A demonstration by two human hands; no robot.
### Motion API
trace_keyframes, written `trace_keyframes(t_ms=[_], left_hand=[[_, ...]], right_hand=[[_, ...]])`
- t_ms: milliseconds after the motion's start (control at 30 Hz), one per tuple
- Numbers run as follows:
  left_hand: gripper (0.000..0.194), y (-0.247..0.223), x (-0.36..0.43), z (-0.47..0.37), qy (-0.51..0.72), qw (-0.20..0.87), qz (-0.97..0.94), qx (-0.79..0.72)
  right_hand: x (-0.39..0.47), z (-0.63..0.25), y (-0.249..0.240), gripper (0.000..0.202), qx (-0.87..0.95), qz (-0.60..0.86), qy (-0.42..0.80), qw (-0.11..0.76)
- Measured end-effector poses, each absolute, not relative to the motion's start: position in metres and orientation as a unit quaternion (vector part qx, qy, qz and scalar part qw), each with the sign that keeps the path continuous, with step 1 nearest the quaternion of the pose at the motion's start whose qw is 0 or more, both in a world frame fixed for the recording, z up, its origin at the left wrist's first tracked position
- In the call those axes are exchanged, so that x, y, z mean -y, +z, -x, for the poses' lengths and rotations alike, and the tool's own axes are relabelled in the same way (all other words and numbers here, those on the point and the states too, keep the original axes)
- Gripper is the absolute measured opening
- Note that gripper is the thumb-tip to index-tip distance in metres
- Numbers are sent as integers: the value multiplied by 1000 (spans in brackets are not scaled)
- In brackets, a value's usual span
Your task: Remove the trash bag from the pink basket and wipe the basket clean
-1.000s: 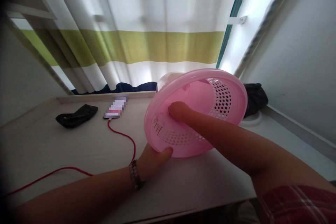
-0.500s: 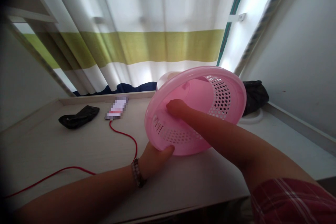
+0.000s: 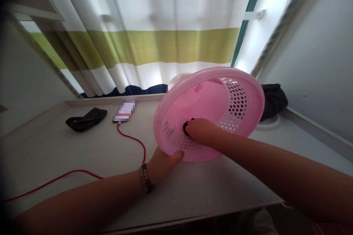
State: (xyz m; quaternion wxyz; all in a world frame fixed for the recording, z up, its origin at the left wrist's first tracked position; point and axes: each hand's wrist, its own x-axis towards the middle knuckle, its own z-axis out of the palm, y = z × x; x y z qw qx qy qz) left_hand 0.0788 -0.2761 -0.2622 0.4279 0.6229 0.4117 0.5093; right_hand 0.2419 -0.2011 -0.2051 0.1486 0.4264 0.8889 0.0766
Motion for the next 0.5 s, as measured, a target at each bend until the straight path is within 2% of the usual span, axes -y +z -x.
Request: trace_keyframes(t_ms=[267, 500], left_hand=[[68, -259, 276, -80, 478, 421, -637, -434], [64, -261, 275, -79, 468, 424, -646, -429]], right_hand=[[132, -231, -213, 28, -874, -473, 61, 96], [115, -222, -217, 35, -849, -524, 66, 10]])
